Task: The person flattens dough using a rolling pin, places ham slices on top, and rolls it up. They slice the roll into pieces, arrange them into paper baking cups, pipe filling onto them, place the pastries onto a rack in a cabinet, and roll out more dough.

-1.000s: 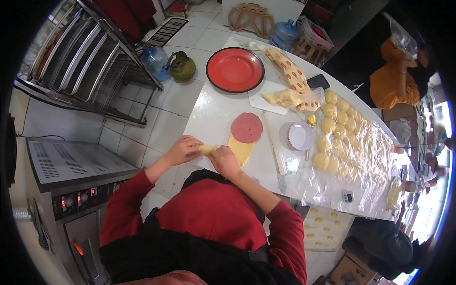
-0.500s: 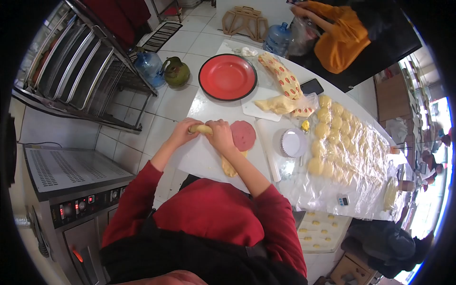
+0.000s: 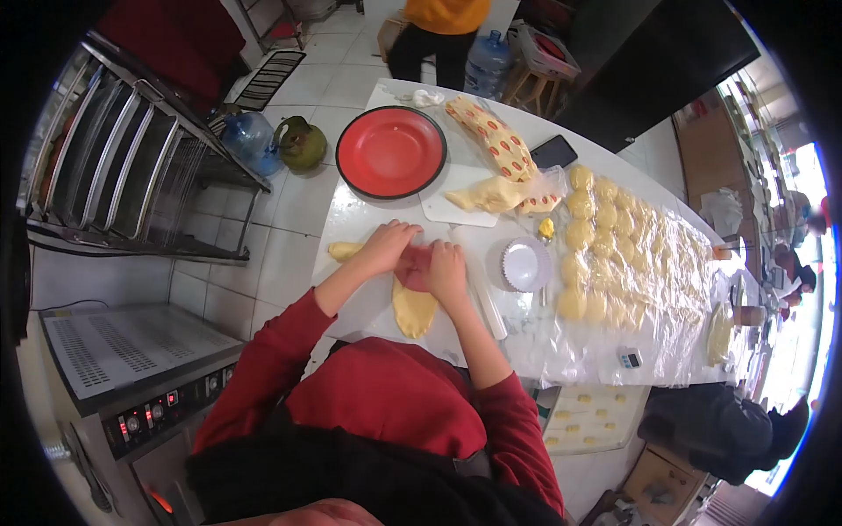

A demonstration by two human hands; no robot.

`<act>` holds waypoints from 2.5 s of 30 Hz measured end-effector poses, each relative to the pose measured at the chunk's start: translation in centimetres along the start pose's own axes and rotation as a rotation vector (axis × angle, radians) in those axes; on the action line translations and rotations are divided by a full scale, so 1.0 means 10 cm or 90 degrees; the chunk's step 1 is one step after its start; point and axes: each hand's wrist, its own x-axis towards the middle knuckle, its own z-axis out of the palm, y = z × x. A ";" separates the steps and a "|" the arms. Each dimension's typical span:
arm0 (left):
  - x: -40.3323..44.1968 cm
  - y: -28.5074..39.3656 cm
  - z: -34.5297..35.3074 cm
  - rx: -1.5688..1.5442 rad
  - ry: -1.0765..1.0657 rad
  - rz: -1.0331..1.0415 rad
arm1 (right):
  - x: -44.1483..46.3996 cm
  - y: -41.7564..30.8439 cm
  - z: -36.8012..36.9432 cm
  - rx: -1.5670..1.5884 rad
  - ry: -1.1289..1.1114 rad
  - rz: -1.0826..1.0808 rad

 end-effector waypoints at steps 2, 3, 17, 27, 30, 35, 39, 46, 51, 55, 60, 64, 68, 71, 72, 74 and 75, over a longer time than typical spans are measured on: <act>0.15 -0.03 0.00 0.014 -0.129 -0.024 | -0.05 -0.02 -0.06 -0.039 0.033 -0.040; 0.16 -0.02 -0.01 0.003 -0.123 -0.006 | -0.08 -0.04 -0.08 -0.059 0.048 -0.061; -0.42 -0.07 0.14 -0.023 0.085 0.187 | -0.21 0.31 -0.15 0.102 -0.042 -0.280; -0.57 0.18 -0.09 -0.231 -0.019 0.037 | -0.38 0.20 -0.28 0.301 -0.107 -0.062; -0.44 0.16 0.03 -0.172 0.015 0.010 | -0.27 0.24 -0.16 0.119 -0.003 -0.247; -0.33 0.07 0.11 0.064 -0.080 0.106 | -0.21 0.24 -0.22 0.036 -0.149 -0.249; -0.42 0.03 0.16 0.072 -0.006 0.199 | -0.33 0.40 -0.09 -0.004 -0.088 -0.392; -0.85 -0.01 0.15 0.040 0.156 0.335 | -0.64 0.49 -0.11 0.079 0.073 -0.506; -0.78 0.11 0.10 -0.075 0.081 0.095 | -0.55 0.26 -0.23 0.231 -0.089 -0.115; -0.66 0.12 0.14 -0.049 0.018 0.094 | -0.47 0.33 -0.11 0.086 -0.061 -0.319; -0.79 0.11 0.29 0.101 0.104 0.220 | -0.63 0.47 0.02 -0.061 -0.007 -0.455; -1.02 0.00 0.37 0.157 0.172 0.318 | -0.86 0.47 -0.02 -0.056 0.091 -0.593; -1.15 0.20 0.05 0.021 0.119 0.323 | -0.97 0.47 -0.06 0.109 0.006 -0.378; -1.07 0.21 0.23 -0.166 0.138 0.163 | -0.90 0.30 -0.13 0.205 -0.024 -0.241; -1.03 0.23 0.26 -0.159 0.107 0.138 | -0.86 0.24 -0.16 0.225 -0.020 -0.219; -0.98 0.25 0.30 -0.146 0.044 0.086 | -0.84 0.25 -0.14 0.164 -0.094 -0.238; -0.99 0.24 0.31 -0.121 0.046 0.108 | -0.84 0.27 -0.12 0.133 -0.129 -0.247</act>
